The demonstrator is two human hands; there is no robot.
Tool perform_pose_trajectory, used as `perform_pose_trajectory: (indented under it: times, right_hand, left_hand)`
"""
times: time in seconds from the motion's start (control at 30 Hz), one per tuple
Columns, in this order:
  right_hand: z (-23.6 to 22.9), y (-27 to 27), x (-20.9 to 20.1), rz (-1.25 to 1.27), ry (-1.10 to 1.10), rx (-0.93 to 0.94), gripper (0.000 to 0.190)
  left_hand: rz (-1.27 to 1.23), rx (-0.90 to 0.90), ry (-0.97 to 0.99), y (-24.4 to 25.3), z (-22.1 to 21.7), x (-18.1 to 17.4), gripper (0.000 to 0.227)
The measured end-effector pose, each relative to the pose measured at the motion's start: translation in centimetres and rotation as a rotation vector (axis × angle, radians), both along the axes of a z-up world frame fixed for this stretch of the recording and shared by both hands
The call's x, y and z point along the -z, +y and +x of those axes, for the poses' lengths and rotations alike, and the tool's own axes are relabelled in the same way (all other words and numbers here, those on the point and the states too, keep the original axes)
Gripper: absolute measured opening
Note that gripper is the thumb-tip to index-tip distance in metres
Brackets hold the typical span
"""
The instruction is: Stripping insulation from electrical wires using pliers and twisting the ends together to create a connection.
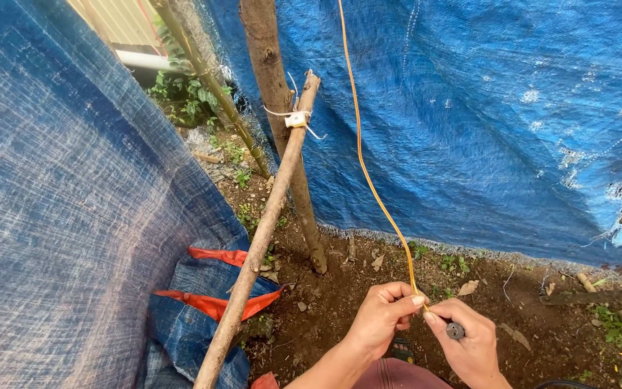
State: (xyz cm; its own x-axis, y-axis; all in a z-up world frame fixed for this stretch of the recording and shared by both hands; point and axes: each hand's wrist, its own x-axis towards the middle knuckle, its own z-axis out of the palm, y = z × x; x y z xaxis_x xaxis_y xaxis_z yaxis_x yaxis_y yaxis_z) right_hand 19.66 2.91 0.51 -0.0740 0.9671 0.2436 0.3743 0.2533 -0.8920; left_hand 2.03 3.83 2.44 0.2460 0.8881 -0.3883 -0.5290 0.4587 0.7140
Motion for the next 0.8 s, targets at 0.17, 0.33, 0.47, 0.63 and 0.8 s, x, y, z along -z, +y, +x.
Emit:
perform_pose_trajectory:
  times: [0.17, 0.33, 0.47, 0.63, 0.8]
  right_hand:
    - [0.2, 0.2, -0.2, -0.091, 0.004, -0.012, 0.013]
    - [0.5, 0.3, 0.2, -0.147, -0.006, 0.024, 0.017]
    - [0.8, 0.6, 0.6, -0.185, -0.036, 0.037, 0.017]
    - [1.2, 1.3, 0.7, -0.217, -0.024, 0.016, 0.016]
    - [1.8, 2.3, 0.8, -0.254, -0.049, -0.030, 0.015]
  left_hand:
    - [-0.037, -0.016, -0.131, 0.4, -0.1, -0.4, 0.012]
    - [-0.100, -0.071, -0.213, 0.8, -0.5, -0.7, 0.023]
    - [-0.136, -0.103, -0.206, 1.3, -0.6, 0.2, 0.023]
    - [-0.148, -0.104, -0.078, 1.6, -0.4, 1.1, 0.019]
    - [-0.133, -0.115, -0.075, 1.7, -0.2, 1.9, 0.016]
